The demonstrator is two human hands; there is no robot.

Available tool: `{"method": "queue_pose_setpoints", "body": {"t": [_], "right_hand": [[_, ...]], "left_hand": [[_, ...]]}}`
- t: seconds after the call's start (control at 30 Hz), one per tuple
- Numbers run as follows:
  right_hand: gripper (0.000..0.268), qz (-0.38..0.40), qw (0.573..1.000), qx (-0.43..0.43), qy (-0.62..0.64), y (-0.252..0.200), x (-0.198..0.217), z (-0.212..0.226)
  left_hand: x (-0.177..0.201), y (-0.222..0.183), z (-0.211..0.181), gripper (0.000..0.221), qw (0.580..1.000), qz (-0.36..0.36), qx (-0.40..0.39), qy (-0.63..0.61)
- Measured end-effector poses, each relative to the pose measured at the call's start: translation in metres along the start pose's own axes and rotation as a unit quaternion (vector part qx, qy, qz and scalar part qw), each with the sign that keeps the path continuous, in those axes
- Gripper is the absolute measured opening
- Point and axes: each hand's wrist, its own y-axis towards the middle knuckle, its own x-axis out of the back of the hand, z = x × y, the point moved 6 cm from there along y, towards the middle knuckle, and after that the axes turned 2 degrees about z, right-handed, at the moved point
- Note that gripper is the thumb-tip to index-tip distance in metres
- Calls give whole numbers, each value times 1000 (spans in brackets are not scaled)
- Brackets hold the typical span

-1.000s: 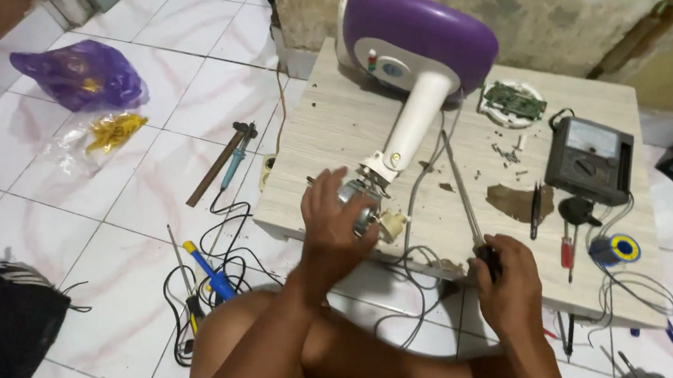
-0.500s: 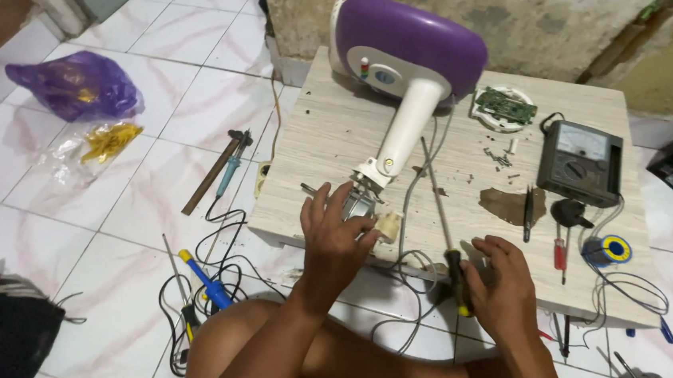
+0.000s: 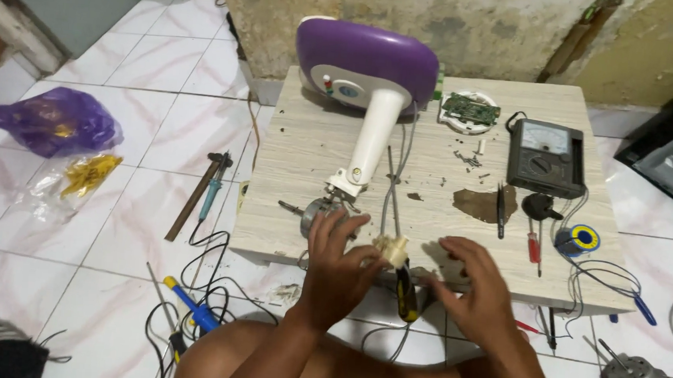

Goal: Inspecting and disassembling an electric fan to access the motor and internal circuitry for repair.

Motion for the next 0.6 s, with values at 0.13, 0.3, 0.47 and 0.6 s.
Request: {"method": "queue_pose_setpoints", "body": {"t": [0.13, 0.3, 0.47, 0.6], "right_hand": [[87, 99, 994, -27, 39, -7, -19, -3], [71, 76, 993, -19, 88, -11, -18, 1], [70, 8, 964, 7, 267, -8, -6, -10], [70, -26, 940, 5, 340, -8, -1, -31]], "left_hand": [[-6, -7, -9, 16, 996, 18, -49, -66], [-16, -14, -13, 13, 991, 8, -99, -86], [-13, -15, 3, 41, 990, -38, -9, -137], [-4, -11, 4, 45, 988, -58, -10, -145]]}}
